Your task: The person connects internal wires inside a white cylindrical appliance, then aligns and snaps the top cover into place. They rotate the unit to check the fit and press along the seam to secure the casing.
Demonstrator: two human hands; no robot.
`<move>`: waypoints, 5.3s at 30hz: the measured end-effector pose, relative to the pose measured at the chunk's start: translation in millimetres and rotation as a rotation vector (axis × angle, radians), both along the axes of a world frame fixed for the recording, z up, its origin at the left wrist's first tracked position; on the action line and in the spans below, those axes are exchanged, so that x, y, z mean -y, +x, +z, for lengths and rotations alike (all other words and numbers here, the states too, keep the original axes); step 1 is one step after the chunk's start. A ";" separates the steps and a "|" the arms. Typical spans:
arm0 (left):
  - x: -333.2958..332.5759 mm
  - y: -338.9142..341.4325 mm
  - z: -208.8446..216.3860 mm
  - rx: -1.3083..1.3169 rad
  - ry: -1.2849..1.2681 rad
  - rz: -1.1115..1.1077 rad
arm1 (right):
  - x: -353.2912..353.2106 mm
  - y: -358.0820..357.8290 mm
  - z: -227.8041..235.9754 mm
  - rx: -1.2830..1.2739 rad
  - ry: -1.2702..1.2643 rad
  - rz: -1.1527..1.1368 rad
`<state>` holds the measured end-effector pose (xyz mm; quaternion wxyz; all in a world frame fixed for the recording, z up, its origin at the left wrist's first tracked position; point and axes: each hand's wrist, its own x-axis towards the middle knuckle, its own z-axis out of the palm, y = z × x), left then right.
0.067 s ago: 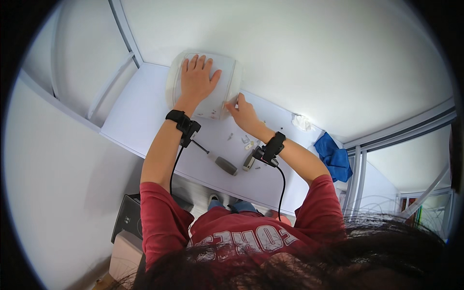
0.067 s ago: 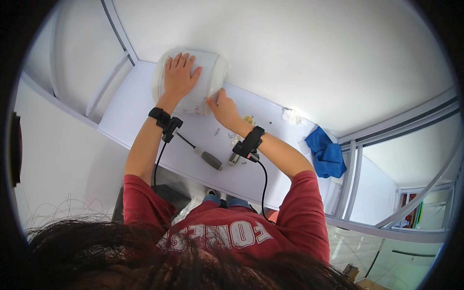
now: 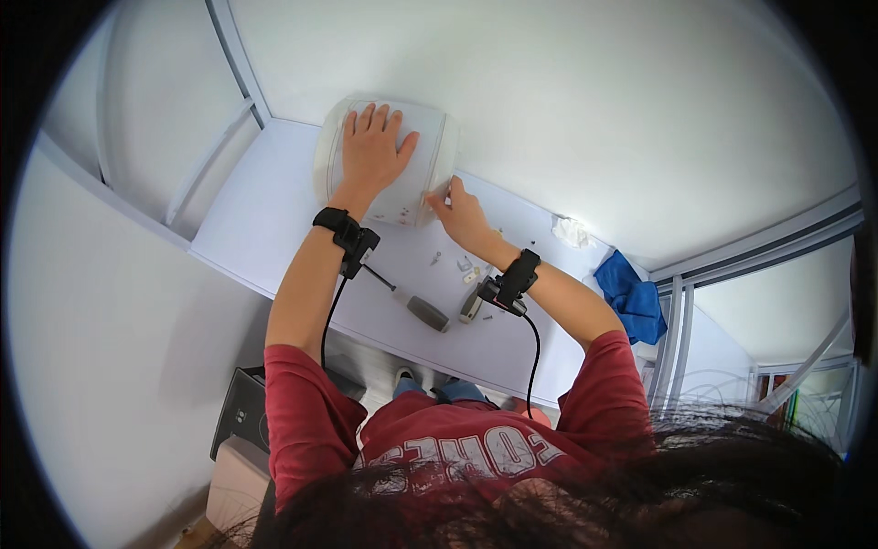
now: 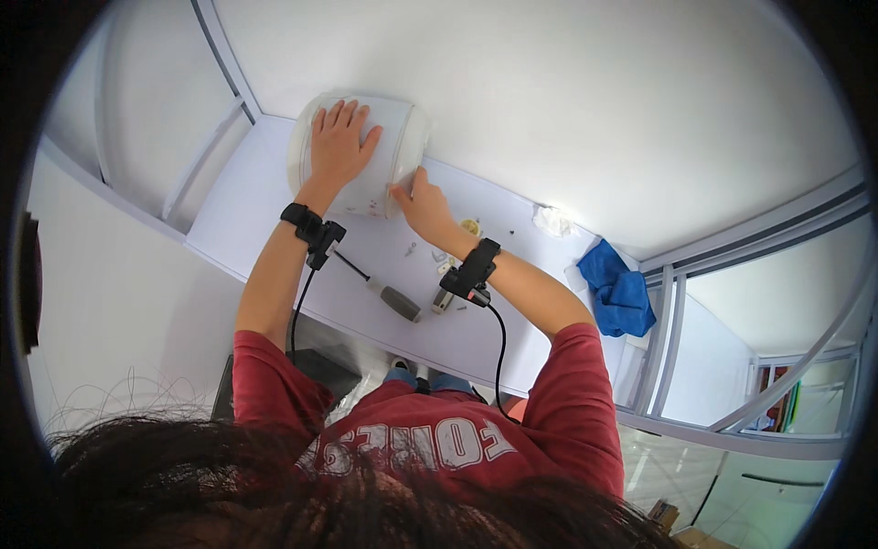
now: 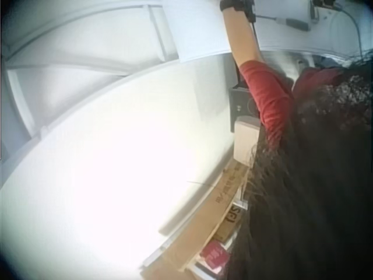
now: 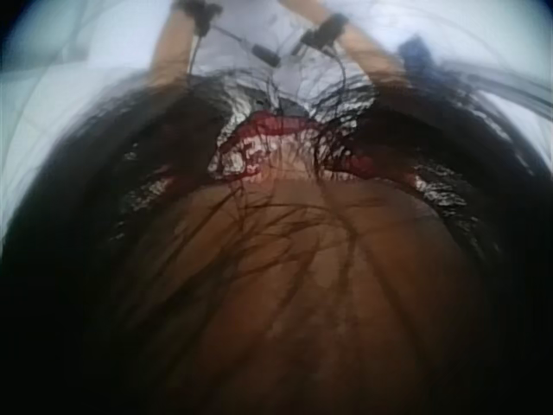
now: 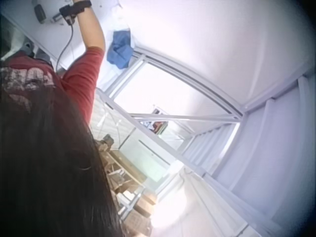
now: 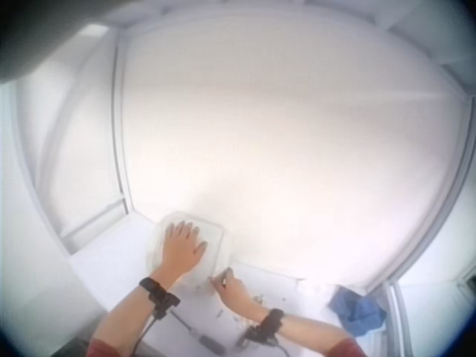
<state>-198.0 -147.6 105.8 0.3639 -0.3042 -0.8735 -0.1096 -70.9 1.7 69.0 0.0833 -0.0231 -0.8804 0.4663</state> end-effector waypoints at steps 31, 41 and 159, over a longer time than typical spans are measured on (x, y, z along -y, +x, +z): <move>4.2 -3.8 -0.8 -0.023 -0.017 -0.012 | 16.2 -0.7 3.3 -0.025 0.034 -0.067; 4.3 39.3 28.1 0.275 -0.153 0.033 | 19.5 -11.0 20.1 0.019 -0.065 -0.039; 41.2 66.1 17.6 0.315 0.055 0.095 | -13.9 -75.0 58.6 -0.379 0.788 0.562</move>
